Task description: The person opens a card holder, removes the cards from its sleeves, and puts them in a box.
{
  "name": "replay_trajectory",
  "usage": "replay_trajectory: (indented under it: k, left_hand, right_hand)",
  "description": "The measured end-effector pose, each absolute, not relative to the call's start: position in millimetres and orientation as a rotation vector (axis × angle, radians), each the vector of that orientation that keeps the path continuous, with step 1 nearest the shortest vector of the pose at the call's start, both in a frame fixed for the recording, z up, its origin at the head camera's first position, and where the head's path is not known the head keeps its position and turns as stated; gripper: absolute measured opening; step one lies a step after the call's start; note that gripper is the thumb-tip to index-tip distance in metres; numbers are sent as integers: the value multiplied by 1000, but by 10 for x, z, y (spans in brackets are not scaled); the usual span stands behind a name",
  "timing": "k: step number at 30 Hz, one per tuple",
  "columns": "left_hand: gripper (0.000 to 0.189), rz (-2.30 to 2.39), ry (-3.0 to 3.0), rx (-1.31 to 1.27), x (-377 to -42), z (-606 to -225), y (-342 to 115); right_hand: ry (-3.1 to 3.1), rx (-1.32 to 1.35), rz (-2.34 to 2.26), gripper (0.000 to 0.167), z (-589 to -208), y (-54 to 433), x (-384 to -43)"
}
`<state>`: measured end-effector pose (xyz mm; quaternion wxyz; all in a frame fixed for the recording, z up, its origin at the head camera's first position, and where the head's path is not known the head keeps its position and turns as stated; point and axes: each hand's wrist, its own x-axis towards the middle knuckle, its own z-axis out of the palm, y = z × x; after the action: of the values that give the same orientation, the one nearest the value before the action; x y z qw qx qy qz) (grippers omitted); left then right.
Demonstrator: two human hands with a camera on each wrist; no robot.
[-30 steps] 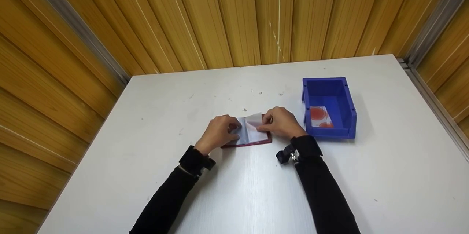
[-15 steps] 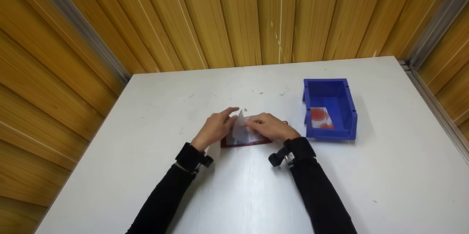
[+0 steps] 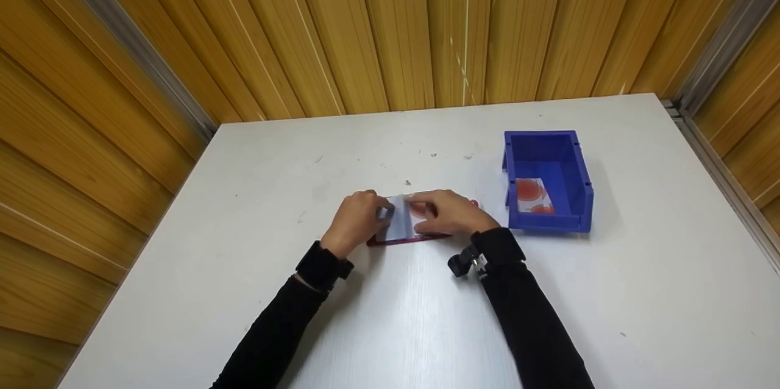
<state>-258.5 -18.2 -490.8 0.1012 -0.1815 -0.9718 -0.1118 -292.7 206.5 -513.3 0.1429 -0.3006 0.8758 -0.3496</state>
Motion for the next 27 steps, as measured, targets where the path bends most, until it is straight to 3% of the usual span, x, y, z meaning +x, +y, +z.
replay_trajectory:
  k: [5,14,20,27]
  left_hand:
    - [12,-231,-2847,-510,-2558,-4895,-168]
    - [14,-103,-2804,-482,-2501,-4920,-69]
    - [26,-914,-2928,-644,-2570,-4992,50]
    - [45,-1971,-2748,-157,-2594,-4978,85]
  right_hand:
    - [2626,-695,-903,78,-5077,2243,-2948]
    - [2638,-642,-874,83,-5126,2344,-2988]
    - [2623,-701,-896,83,-5128,2349,-3002]
    - [2622,-681,-897,83,-5104,2341,-2999]
